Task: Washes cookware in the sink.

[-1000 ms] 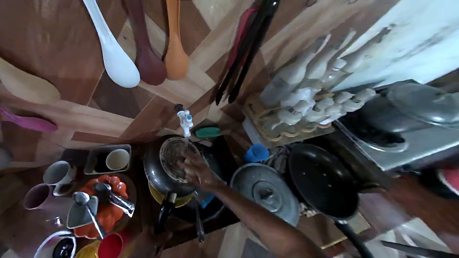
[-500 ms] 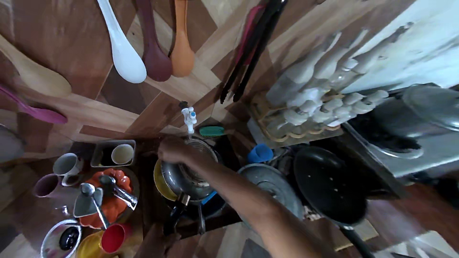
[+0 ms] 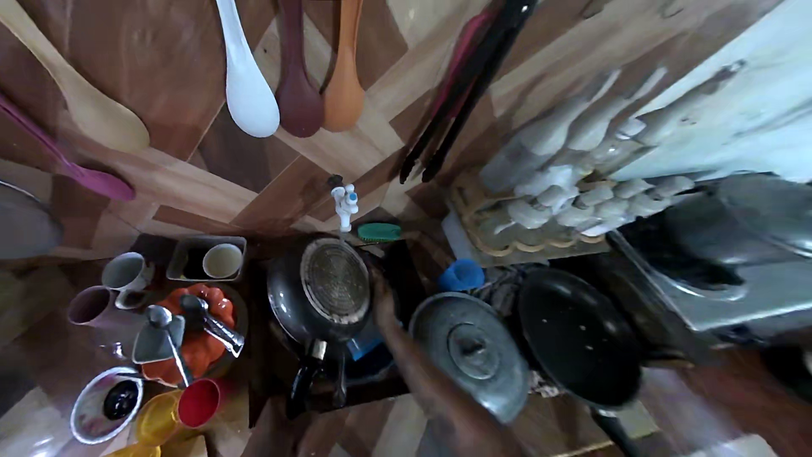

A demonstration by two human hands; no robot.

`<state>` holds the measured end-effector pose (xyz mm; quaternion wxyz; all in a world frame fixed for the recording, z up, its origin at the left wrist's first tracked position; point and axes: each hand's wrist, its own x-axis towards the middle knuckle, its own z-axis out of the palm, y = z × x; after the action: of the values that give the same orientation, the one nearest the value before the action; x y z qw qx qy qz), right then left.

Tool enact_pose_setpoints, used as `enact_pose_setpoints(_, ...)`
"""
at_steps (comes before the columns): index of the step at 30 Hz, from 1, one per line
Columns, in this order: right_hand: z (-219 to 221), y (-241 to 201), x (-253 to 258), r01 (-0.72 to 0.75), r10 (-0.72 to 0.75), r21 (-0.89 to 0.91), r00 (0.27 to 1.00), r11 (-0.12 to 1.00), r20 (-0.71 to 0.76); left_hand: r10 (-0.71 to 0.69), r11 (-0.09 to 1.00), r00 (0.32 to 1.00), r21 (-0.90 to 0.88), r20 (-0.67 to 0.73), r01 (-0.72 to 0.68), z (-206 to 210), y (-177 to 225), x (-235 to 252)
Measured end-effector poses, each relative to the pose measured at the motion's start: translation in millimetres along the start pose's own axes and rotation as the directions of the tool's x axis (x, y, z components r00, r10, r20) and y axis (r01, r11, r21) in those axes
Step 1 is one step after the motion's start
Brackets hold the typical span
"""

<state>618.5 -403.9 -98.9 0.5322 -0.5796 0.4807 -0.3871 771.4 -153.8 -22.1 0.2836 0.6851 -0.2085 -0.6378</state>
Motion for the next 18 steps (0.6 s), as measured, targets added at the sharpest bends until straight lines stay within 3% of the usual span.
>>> enact_pose_setpoints(2,25.8,-2.3,-51.2,0.247,-0.255,-0.097,0.963,0.964,-0.086,0.050,0.984,0.999,-0.171,0.000,-0.050,9.2,6.3,4.2)
enact_pose_setpoints(4,40.0,-17.5,-68.1,0.499,-0.517,-0.355,0.855,0.791,0.051,0.055,0.962,0.998,-0.267,0.006,-0.051,13.4,10.1,3.7)
enact_pose_setpoints(5,42.6,-30.9,-60.7,0.584,-0.577,-0.429,0.800,0.689,0.162,0.038,0.963,0.999,-0.268,0.001,-0.036,13.7,12.1,3.2)
enact_pose_setpoints(6,44.6,-47.0,-44.6,0.624,-0.561,-0.451,0.778,0.638,0.284,0.018,0.970,1.000,-0.243,-0.003,-0.018,12.5,13.8,2.2)
enact_pose_setpoints(8,55.6,-79.0,-0.5,0.566,-0.321,-0.500,0.808,0.656,0.494,-0.010,0.985,1.000,-0.170,-0.009,0.009,12.7,17.2,-1.5)
enact_pose_setpoints(10,81.7,-99.2,28.1,0.536,-0.141,-0.555,0.788,0.636,0.599,-0.011,0.992,1.000,-0.129,0.018,0.013,20.3,18.2,-2.9)
enact_pose_setpoints(12,107.1,-114.4,15.9,0.641,-0.125,-0.527,0.693,0.558,0.710,0.014,0.989,1.000,-0.148,0.025,-0.010,26.1,22.5,-0.4)
enact_pose_setpoints(14,98.5,-122.4,-21.7,0.724,-0.139,-0.436,0.585,0.535,0.799,0.035,0.978,0.999,-0.207,0.009,-0.032,26.3,27.3,0.1)
enact_pose_setpoints(16,67.2,-103.0,-51.0,0.803,-0.441,-0.294,0.546,0.518,0.713,0.042,0.957,0.999,-0.288,-0.003,-0.041,20.5,30.8,-3.2)
enact_pose_setpoints(18,32.5,-65.6,-58.7,0.794,-0.643,-0.308,0.606,0.524,0.468,0.055,0.923,0.998,-0.382,0.030,-0.040,13.4,30.5,-9.1)
